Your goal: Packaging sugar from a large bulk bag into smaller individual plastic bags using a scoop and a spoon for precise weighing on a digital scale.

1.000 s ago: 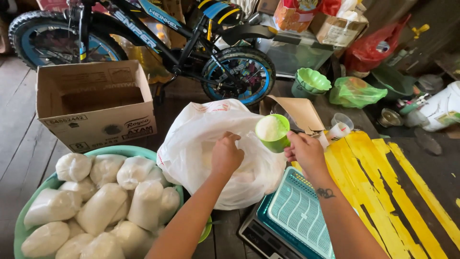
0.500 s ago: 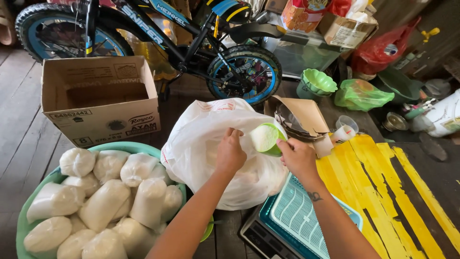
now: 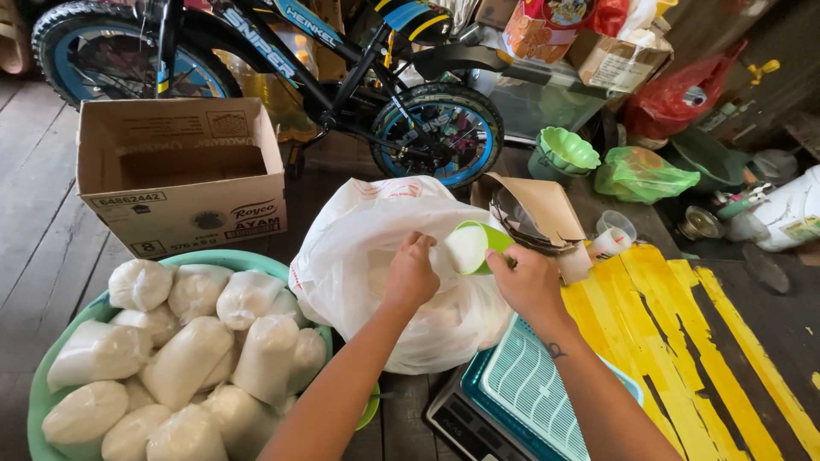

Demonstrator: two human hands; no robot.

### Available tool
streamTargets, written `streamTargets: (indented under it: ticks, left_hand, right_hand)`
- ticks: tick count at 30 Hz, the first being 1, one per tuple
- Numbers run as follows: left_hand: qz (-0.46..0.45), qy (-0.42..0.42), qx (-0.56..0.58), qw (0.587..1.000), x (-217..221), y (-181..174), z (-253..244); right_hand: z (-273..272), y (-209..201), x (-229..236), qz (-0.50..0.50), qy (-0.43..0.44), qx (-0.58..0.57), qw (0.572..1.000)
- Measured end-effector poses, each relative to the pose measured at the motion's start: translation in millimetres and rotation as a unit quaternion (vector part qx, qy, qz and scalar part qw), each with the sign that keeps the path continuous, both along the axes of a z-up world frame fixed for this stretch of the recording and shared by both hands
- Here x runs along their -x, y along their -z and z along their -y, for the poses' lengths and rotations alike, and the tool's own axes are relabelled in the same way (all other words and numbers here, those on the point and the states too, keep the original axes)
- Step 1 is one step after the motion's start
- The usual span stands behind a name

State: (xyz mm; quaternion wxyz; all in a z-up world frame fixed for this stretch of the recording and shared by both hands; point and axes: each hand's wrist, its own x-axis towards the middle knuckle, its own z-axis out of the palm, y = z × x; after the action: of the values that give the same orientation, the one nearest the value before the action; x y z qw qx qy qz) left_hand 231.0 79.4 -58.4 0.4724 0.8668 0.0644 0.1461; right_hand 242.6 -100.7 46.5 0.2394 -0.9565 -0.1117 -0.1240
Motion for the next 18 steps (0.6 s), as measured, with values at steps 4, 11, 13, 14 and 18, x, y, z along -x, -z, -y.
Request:
streamTargets:
  ticks: [4,11,13,14,18]
  left_hand:
    - [0.000,-0.001,-0.006,1.000,-3,-1,0]
    - [0.012,0.010,-0.012,1.000,-7,4,-1]
    - [0.015,0.011,-0.017,1.000,-8,4,-2]
    - [0.014,0.010,-0.019,1.000,-8,4,-2]
    - [0.011,0.008,-0.018,1.000,-9,5,-3]
  right_hand:
    - [-4,10,0,0.082,-0.047,0.026,0.995]
    - [-9,22,-9,0.195,-0.095,0.067,0.974]
    - [-11,20,-9,0.186,-0.092,0.078,0.975]
    - [-13,17,-7,0.187,-0.096,0.085,0.974]
    - [-18,9,-1,0.184,-0.107,0.099,0.972]
